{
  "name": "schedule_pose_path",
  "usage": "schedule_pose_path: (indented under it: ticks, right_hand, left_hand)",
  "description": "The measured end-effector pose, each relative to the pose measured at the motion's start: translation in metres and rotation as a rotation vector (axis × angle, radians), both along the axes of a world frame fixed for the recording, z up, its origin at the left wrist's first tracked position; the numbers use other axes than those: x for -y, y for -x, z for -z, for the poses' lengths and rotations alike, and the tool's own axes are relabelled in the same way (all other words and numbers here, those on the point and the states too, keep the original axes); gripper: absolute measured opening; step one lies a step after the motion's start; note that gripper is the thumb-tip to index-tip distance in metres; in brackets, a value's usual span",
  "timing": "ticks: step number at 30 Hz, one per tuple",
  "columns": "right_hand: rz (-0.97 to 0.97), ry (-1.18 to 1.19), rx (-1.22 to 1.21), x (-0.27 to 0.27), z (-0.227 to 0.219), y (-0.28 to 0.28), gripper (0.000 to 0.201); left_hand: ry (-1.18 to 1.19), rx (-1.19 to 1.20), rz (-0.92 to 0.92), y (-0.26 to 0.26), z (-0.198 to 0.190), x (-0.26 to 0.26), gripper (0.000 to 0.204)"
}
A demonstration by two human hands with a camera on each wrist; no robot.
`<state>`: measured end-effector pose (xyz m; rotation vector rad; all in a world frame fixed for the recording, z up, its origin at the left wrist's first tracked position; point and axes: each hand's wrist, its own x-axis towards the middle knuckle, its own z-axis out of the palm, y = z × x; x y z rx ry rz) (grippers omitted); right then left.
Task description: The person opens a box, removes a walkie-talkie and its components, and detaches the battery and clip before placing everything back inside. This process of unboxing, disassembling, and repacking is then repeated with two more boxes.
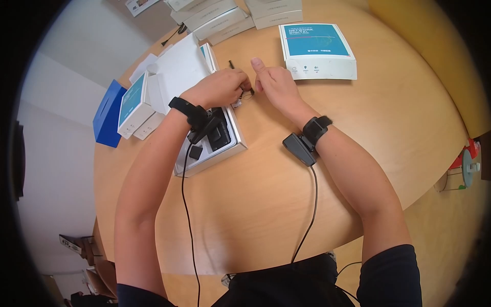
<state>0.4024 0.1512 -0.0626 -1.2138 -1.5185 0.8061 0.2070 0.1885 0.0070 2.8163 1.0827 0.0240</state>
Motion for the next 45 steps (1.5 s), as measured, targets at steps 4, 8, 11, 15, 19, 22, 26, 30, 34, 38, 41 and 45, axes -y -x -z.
schedule_pose_path:
  ticks: [4, 8, 11, 15, 19, 22, 26, 30, 34, 38, 41, 45]
  right_hand:
    - [0.005, -0.002, 0.004, 0.000, 0.000, 0.000, 0.088]
    - [0.004, -0.024, 0.004, 0.000, 0.000, 0.001, 0.088]
    - [0.001, -0.031, 0.010, 0.000, -0.001, 0.000, 0.089]
    - [-0.001, -0.030, 0.013, -0.001, 0.000, 0.000, 0.088]
    - [-0.001, -0.029, 0.016, 0.000, 0.000, 0.000, 0.088]
    - [-0.002, -0.021, 0.022, 0.001, -0.002, -0.001, 0.086]
    - [0.012, -0.015, -0.009, -0.001, 0.000, 0.001, 0.084]
    - [0.012, -0.016, -0.029, 0.000, 0.001, 0.000, 0.083]
    - [0.007, 0.002, -0.030, -0.003, 0.005, 0.000, 0.084]
    - [-0.003, 0.007, -0.033, -0.003, 0.005, 0.000, 0.086]
    - [-0.005, 0.005, -0.039, -0.005, 0.007, 0.000, 0.086]
    - [0.005, -0.004, -0.019, -0.007, 0.008, 0.000, 0.087]
  left_hand:
    - [-0.075, -0.042, 0.020, 0.003, 0.006, 0.001, 0.024]
    - [-0.137, 0.014, 0.057, 0.008, 0.010, 0.001, 0.024]
    - [-0.056, 0.013, 0.006, 0.004, 0.002, 0.007, 0.022]
    - [0.023, 0.005, -0.011, 0.003, -0.003, 0.010, 0.017]
    - [0.033, -0.013, -0.010, 0.001, -0.006, 0.012, 0.015]
    - [0.024, -0.066, -0.024, -0.004, -0.010, 0.014, 0.010]
    - [0.014, -0.004, -0.080, -0.007, -0.006, 0.011, 0.012]
    - [0.025, 0.467, -0.217, 0.001, -0.017, 0.013, 0.021]
    - [-0.057, 0.876, -0.251, 0.016, -0.051, 0.021, 0.023]
    - [-0.162, 1.176, -0.243, 0.046, -0.078, 0.032, 0.021]
    - [-0.274, 1.206, -0.218, 0.071, -0.089, 0.046, 0.021]
    - [-0.178, 0.923, -0.333, 0.090, -0.075, 0.069, 0.013]
